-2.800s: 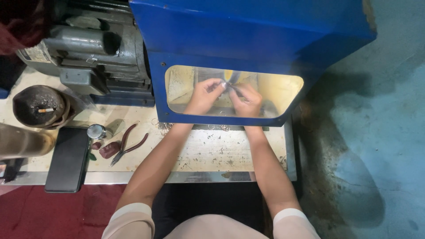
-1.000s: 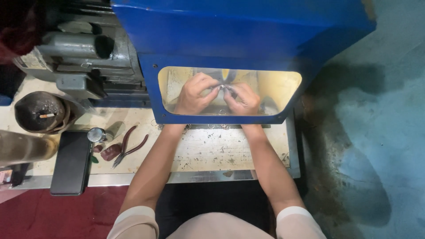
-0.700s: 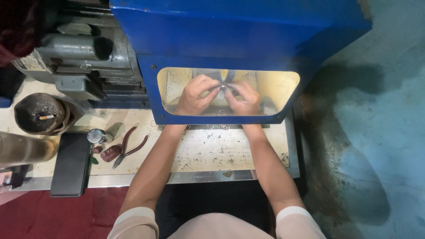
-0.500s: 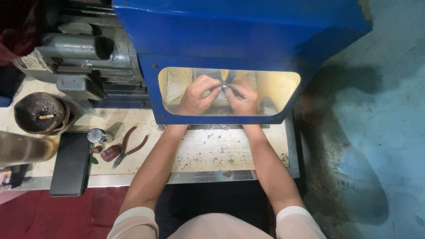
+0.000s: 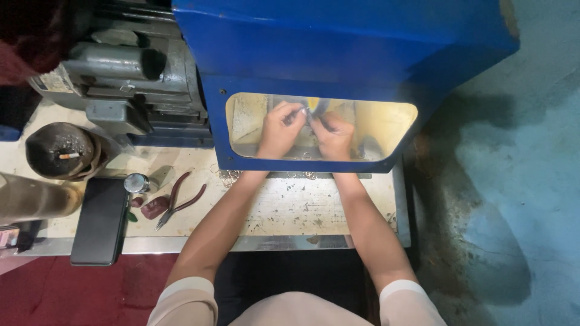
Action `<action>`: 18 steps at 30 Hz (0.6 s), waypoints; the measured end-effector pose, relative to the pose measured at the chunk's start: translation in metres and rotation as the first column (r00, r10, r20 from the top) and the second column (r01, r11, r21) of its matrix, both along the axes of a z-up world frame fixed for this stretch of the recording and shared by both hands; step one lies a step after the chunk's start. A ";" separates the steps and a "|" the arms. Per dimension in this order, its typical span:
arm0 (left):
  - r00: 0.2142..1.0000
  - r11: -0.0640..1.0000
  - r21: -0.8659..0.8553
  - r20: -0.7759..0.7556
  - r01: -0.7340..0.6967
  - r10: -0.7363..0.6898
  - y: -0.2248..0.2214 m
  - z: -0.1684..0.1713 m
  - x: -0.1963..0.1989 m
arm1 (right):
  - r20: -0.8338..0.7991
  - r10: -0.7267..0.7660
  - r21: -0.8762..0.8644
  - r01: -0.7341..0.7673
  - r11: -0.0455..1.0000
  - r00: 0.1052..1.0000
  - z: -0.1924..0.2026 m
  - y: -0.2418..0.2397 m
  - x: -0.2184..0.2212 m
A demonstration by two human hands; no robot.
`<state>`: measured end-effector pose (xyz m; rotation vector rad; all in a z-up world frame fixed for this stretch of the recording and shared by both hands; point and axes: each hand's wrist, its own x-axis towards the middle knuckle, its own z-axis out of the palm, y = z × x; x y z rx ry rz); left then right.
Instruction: Polishing a small jewelry component by holding and rotating it against a motorized polishing wheel inside a protective enclosure.
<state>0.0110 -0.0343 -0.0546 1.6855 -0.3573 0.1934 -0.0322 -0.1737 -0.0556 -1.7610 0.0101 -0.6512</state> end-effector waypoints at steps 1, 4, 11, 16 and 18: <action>1.000 1.000 -0.001 0.001 -0.001 0.001 -0.002 -0.001 0.000 | 0.001 0.001 -0.001 -0.001 1.000 1.000 -0.004 -0.003 0.000; 0.983 0.994 -0.106 -0.182 0.020 -0.039 -0.008 0.001 -0.002 | 0.021 -0.044 -0.105 0.046 0.993 0.999 -0.001 -0.005 -0.003; 0.682 0.831 -0.556 -0.613 -0.014 -0.399 -0.008 -0.001 -0.009 | 0.167 -0.081 -0.237 0.120 0.964 0.983 0.004 0.000 -0.005; 0.695 0.858 -0.512 -0.607 0.028 -0.385 0.001 -0.001 -0.002 | 0.194 -0.093 -0.266 0.144 0.953 0.977 0.005 -0.001 -0.001; 0.967 0.989 0.041 -0.221 0.142 -0.130 0.014 0.006 0.003 | 0.245 -0.015 -0.310 0.093 0.946 0.969 0.022 0.001 -0.005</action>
